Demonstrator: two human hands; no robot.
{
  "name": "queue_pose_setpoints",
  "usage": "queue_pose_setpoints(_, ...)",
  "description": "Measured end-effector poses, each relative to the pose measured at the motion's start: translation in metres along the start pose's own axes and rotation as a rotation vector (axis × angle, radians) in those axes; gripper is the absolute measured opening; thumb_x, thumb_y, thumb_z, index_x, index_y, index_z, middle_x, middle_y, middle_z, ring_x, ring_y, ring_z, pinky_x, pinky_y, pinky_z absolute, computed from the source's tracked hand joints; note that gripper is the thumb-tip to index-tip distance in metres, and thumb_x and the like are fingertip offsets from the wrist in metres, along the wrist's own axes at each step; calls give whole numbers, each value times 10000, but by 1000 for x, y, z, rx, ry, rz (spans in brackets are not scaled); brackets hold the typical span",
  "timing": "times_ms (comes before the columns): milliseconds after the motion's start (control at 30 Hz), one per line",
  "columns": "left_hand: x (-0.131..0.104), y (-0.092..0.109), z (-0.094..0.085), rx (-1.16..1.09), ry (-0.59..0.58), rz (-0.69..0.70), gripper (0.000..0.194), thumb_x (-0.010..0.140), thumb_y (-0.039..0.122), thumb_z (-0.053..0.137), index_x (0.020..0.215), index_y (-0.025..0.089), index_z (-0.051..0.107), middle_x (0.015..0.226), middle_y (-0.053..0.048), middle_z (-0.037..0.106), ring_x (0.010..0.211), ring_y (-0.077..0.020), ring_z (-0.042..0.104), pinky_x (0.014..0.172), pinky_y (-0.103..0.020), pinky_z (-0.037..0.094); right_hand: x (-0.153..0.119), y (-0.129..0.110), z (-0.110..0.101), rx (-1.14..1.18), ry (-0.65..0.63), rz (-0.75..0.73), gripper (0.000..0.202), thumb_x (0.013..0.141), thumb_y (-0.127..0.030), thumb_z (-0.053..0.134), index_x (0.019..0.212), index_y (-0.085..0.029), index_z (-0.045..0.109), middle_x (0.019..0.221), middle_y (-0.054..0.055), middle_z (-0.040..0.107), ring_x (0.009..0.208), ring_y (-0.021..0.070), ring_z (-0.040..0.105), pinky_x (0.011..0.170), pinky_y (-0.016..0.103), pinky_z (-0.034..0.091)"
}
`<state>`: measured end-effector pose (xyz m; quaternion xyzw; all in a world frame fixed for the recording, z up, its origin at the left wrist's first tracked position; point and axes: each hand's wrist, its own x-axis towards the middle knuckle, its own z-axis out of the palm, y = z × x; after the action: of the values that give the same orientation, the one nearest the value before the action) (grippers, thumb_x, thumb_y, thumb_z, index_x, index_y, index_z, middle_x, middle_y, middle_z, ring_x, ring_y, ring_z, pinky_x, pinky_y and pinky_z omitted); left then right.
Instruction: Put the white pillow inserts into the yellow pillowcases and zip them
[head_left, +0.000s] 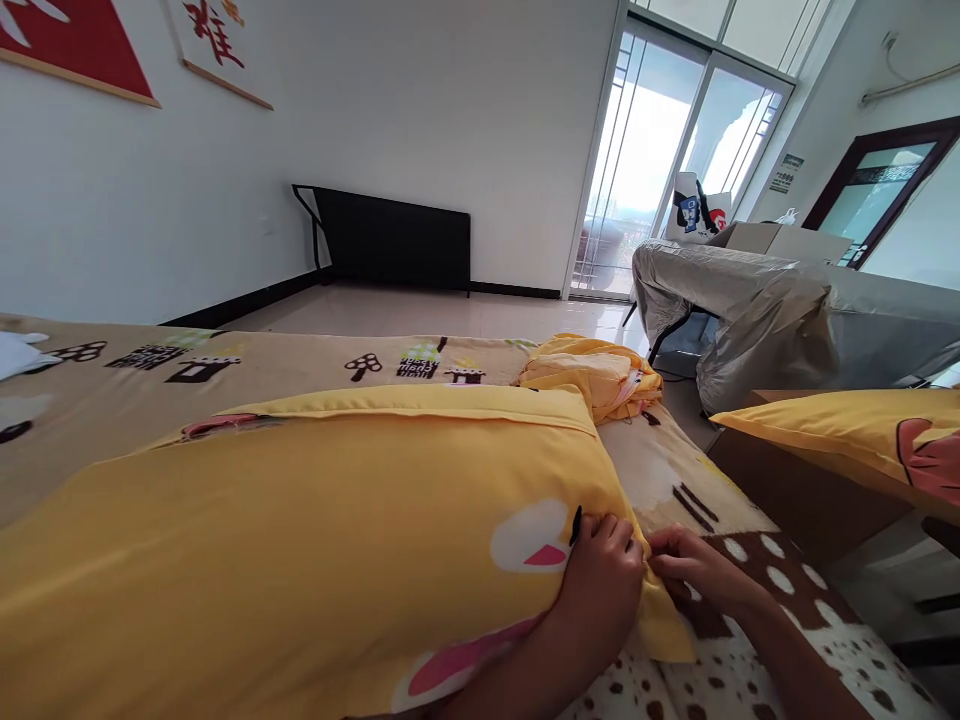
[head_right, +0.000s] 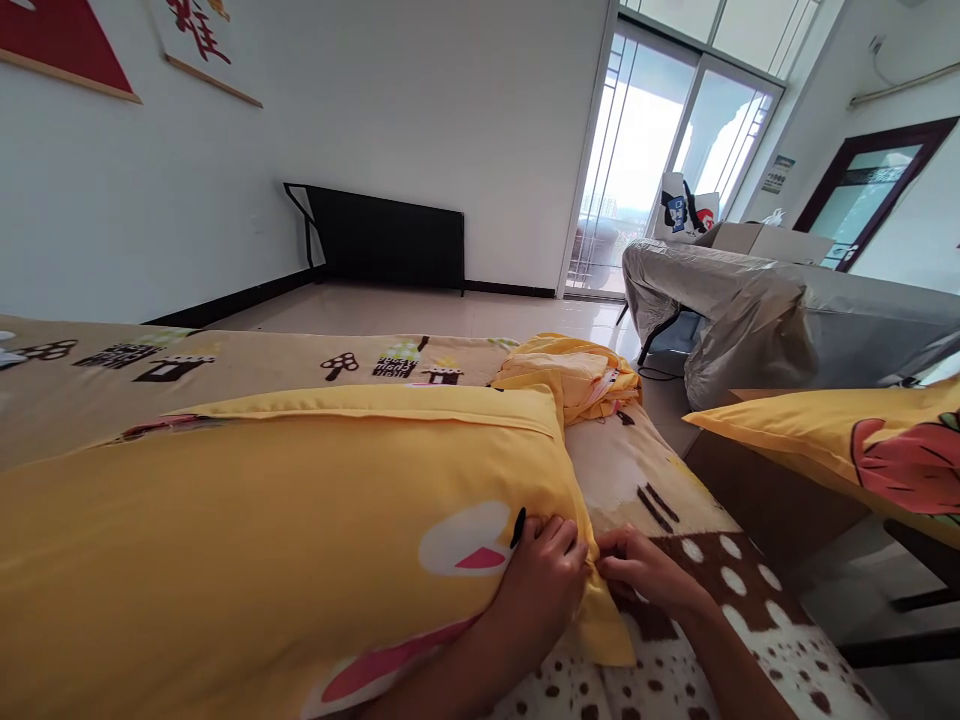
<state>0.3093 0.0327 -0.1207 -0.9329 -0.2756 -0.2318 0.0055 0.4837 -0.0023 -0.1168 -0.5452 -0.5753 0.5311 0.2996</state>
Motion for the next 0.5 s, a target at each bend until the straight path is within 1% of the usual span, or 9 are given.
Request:
queue_pose_setpoints(67,1,-2,-1,-33,-2,-1,83,833,211,562,761,172,551,835,-17,562,837,-189,485,782,-357,319,1,3,1,37,-16,6,229,736,-359,586,656,-162,501,509,-73,345,427,49,295,404,189,212)
queue_pose_setpoints(133,0,-3,0,-53,3,-2,83,819,197,578,745,169,553,827,-15,563,836,-185,487,793,-352,313,0,7,1,39,-23,20,316,740,-444,627,675,-166,491,513,-74,356,423,49,316,405,187,229)
queue_pose_setpoints(233,0,-3,2,-122,28,-34,78,800,190,588,734,173,549,825,-13,557,828,-178,486,785,-343,300,-1,9,-1,11,-19,43,407,729,-534,650,686,-167,479,502,-73,387,405,51,354,395,185,243)
queue_pose_setpoints(300,0,-3,2,-205,47,-70,98,819,197,563,723,182,547,821,-5,550,825,-166,485,773,-336,292,-2,9,-2,-8,-4,49,455,721,-584,643,669,-165,473,487,-67,406,401,53,369,393,185,243)
queue_pose_setpoints(400,1,-1,-2,-308,87,-103,148,864,204,510,723,187,551,801,8,537,828,-148,486,768,-330,278,-4,4,-4,-23,11,15,476,750,-607,603,657,-155,488,483,-50,437,422,58,397,414,185,251)
queue_pose_setpoints(500,2,1,-7,-366,126,-114,172,881,191,493,717,183,545,779,17,527,821,-135,486,775,-328,268,-9,0,-6,-17,-9,-13,446,787,-573,588,682,-146,517,517,-37,476,455,65,430,437,187,275)
